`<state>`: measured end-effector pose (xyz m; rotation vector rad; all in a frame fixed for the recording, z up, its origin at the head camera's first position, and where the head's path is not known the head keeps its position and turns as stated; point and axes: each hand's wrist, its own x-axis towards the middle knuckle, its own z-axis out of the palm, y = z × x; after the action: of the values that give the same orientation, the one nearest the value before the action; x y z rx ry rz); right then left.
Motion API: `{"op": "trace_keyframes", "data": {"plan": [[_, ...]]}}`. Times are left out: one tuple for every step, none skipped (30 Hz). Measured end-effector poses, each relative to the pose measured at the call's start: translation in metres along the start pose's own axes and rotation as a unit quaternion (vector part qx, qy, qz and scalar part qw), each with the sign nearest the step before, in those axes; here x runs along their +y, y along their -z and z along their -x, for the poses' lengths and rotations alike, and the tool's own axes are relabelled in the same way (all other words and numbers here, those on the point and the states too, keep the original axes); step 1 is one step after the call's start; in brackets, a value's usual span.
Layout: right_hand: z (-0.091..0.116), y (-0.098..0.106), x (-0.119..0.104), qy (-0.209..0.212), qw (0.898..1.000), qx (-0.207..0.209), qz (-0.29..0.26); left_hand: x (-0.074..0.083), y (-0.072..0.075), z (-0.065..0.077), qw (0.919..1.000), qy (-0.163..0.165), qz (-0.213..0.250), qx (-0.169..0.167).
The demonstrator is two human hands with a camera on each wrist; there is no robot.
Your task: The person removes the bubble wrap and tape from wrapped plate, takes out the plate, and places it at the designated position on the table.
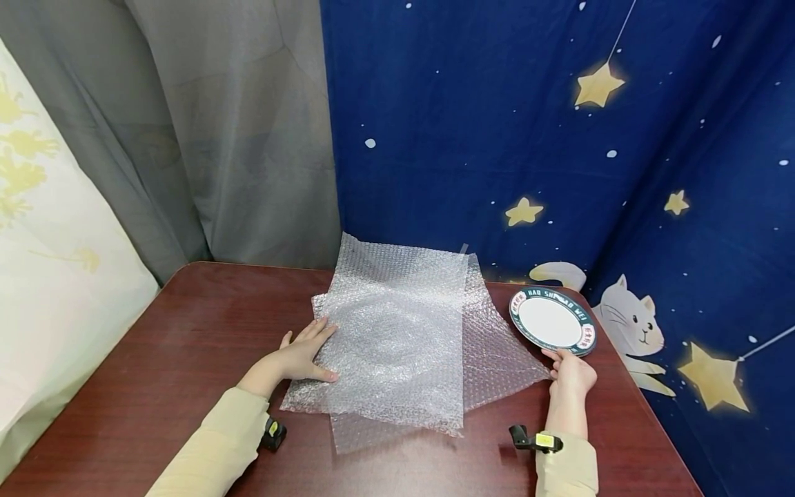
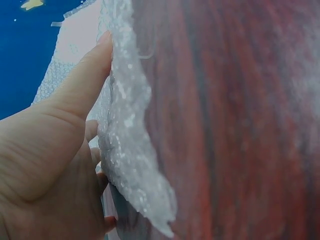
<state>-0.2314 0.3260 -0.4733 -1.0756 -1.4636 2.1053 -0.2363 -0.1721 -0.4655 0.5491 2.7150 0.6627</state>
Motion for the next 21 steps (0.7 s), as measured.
{"op": "trace_keyframes", "data": {"plan": [[-0.0001,0.0006,-0.0001,0.000,1.000,0.001,-0.003,0.0001,0.0000,0.0000,1.0000,0.000,0.000,0.000],[-0.0003,0.0012,-0.0001,-0.001,1.000,0.002,-0.006,0.0002,0.0002,0.0001,1.0000,0.000,0.000,-0.001],[-0.0003,0.0016,-0.0002,-0.002,1.000,0.003,-0.010,0.0001,0.0002,0.0001,1.0000,0.000,0.000,-0.001],[-0.0004,0.0018,-0.0003,-0.004,1.000,0.003,-0.013,0.0001,0.0002,0.0000,1.0000,0.000,0.000,-0.001],[-0.0005,0.0020,-0.0005,-0.006,1.000,0.004,-0.016,0.0001,0.0003,0.0000,1.0000,0.000,0.001,-0.001],[-0.0004,0.0021,-0.0007,-0.007,1.000,0.004,-0.019,-0.0003,0.0002,-0.0003,1.0000,0.000,0.001,-0.001],[-0.0007,0.0022,-0.0006,-0.008,1.000,0.004,-0.021,-0.0009,0.0000,-0.0006,1.0000,0.000,0.000,-0.001],[-0.0008,0.0021,-0.0005,-0.008,1.000,0.005,-0.023,-0.0013,-0.0003,-0.0008,1.0000,0.000,0.000,-0.002],[-0.0009,0.0019,-0.0003,-0.009,1.000,0.006,-0.025,-0.0017,-0.0006,-0.0009,1.0000,0.000,0.000,-0.002],[-0.0009,0.0019,-0.0002,-0.010,1.000,0.006,-0.027,-0.0018,-0.0006,-0.0010,1.0000,0.000,0.000,-0.003],[-0.0010,0.0019,0.0000,-0.010,1.000,0.007,-0.028,-0.0018,-0.0005,-0.0011,1.0000,0.001,0.000,-0.004],[-0.0011,0.0020,0.0003,-0.011,0.999,0.007,-0.029,-0.0019,-0.0006,-0.0012,1.0000,0.002,-0.001,-0.005],[-0.0013,0.0019,0.0005,-0.011,0.999,0.009,-0.030,-0.0018,-0.0006,-0.0011,1.0000,0.002,0.000,-0.005],[-0.0014,0.0019,0.0008,-0.011,0.999,0.010,-0.031,-0.0018,-0.0006,-0.0009,1.0000,0.001,0.001,-0.005],[-0.0015,0.0019,0.0010,-0.010,0.999,0.010,-0.030,-0.0017,-0.0006,-0.0008,1.0000,0.000,0.001,-0.006],[-0.0016,0.0020,0.0012,-0.010,0.999,0.010,-0.031,-0.0017,-0.0005,-0.0007,1.0000,0.000,0.001,-0.005],[-0.0017,0.0019,0.0014,-0.011,0.999,0.011,-0.032,-0.0016,-0.0006,-0.0004,1.0000,-0.001,0.001,-0.006],[-0.0018,0.0021,0.0015,-0.011,0.999,0.011,-0.033,-0.0020,-0.0009,-0.0006,1.0000,-0.002,0.001,-0.006],[-0.0019,0.0020,0.0016,-0.011,0.999,0.012,-0.034,-0.0022,-0.0010,-0.0006,1.0000,-0.004,0.001,-0.005],[-0.0020,0.0021,0.0017,-0.010,0.999,0.011,-0.033,-0.0023,-0.0011,-0.0006,1.0000,-0.005,0.003,-0.004],[-0.0021,0.0021,0.0018,-0.010,0.999,0.009,-0.033,-0.0023,-0.0013,-0.0009,1.0000,-0.006,0.004,-0.004]]}}
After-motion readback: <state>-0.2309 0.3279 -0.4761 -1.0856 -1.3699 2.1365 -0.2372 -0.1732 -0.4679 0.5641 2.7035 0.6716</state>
